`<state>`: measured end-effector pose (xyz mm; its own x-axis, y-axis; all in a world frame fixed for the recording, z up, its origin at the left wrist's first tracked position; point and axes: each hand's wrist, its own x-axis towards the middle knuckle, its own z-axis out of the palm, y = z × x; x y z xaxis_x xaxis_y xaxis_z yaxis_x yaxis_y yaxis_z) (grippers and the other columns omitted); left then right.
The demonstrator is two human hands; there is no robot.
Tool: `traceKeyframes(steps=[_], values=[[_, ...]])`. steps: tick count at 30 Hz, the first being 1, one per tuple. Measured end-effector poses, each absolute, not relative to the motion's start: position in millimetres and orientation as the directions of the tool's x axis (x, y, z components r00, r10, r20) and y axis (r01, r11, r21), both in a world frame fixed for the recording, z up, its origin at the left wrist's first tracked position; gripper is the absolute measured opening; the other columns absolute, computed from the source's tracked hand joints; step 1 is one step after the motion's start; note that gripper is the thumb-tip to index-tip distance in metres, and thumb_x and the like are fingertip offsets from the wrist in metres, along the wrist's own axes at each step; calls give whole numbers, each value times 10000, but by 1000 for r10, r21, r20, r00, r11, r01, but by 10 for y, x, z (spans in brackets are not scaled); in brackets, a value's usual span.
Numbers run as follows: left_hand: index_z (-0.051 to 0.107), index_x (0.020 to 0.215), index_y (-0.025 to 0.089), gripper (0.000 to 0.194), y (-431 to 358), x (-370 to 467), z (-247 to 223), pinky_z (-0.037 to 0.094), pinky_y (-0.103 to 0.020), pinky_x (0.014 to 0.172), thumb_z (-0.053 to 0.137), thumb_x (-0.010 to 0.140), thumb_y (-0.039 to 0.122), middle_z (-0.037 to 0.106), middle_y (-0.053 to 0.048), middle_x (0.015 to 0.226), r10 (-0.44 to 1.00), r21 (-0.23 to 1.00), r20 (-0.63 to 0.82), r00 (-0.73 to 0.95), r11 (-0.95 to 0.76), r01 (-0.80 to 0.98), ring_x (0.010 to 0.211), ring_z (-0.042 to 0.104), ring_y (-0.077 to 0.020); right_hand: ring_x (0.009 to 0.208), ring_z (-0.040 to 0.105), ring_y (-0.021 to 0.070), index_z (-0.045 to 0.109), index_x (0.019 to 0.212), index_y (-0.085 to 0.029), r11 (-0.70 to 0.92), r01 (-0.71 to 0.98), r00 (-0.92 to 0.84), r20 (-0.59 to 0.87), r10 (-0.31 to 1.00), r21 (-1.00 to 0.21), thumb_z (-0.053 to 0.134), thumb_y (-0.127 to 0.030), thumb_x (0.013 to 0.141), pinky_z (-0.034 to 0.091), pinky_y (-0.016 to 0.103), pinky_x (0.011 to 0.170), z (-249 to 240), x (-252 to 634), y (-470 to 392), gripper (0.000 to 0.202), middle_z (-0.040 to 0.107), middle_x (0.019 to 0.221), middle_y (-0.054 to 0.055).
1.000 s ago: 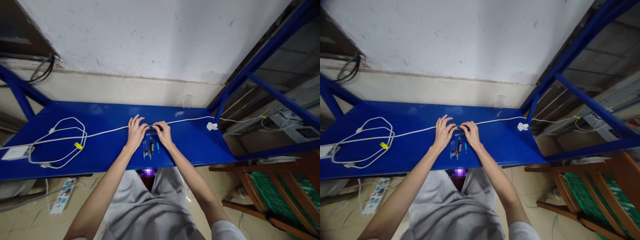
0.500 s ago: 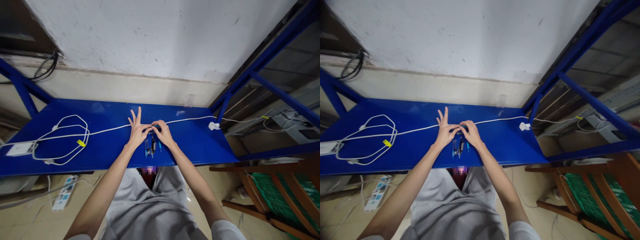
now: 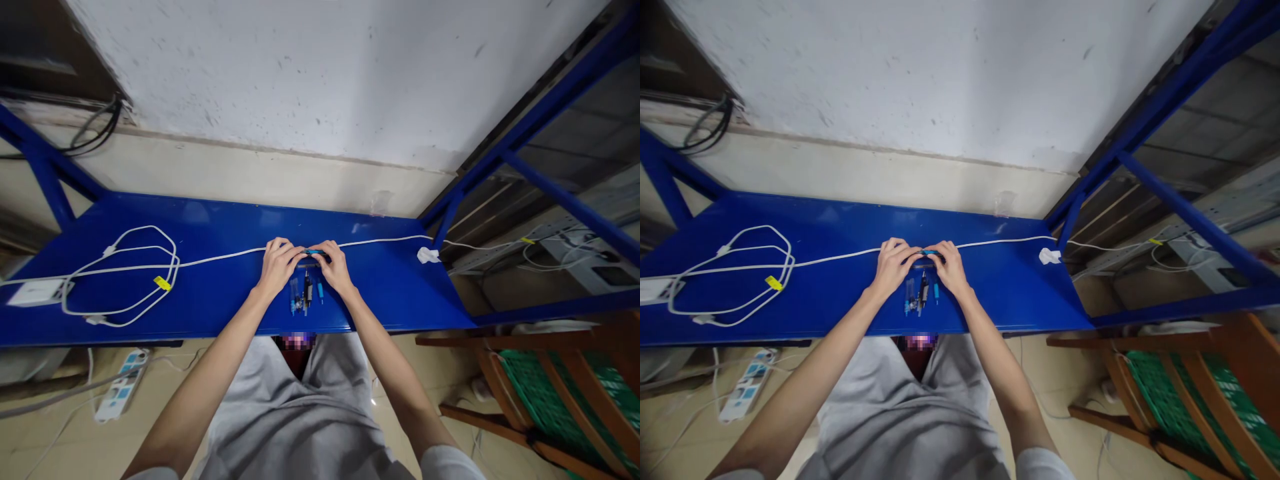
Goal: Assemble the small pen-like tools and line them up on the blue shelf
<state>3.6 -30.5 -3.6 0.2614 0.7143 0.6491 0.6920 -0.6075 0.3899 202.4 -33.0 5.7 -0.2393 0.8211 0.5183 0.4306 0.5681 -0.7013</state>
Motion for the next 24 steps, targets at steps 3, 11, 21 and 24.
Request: traceKeyframes(steps=[3, 11, 21, 24], values=[[772, 1112, 219, 275, -327, 42, -14, 454, -455, 917, 570, 1032, 388, 743, -77, 901, 720, 386, 634, 284, -612, 691, 1031, 596, -276, 892, 599, 224, 732, 960, -227, 540, 472, -216, 503, 837, -697, 528, -451, 1056, 449, 384, 920, 57, 2035, -326, 318, 715, 926, 52], [731, 1243, 228, 340, -318, 34, -25, 432, -468, 973, 448, 1067, 292, 755, -100, 1063, 750, 423, 594, 291, -599, 680, 1131, 593, -282, 929, 630, 211, 657, 1079, -226, 465, 406, -208, 416, 885, -787, 535, -479, 1032, 487, 326, 862, 58, 2008, -356, 285, 706, 1027, 54], [782, 1032, 235, 238, -332, 57, -1, 424, -460, 1021, 561, 1035, 324, 803, -48, 1013, 739, 452, 620, 263, -611, 650, 1095, 675, -250, 870, 615, 197, 730, 979, -216, 507, 382, -194, 470, 861, -773, 600, -497, 1006, 462, 315, 843, 36, 2030, -311, 310, 706, 919, 41], [784, 1020, 236, 234, -334, 57, -3, 412, -475, 1044, 559, 1035, 298, 803, -54, 1035, 728, 445, 626, 279, -627, 639, 1106, 688, -249, 808, 596, 189, 721, 852, -209, 496, 387, -209, 451, 868, -777, 609, -525, 995, 453, 308, 799, 23, 2038, -302, 365, 682, 813, 28]])
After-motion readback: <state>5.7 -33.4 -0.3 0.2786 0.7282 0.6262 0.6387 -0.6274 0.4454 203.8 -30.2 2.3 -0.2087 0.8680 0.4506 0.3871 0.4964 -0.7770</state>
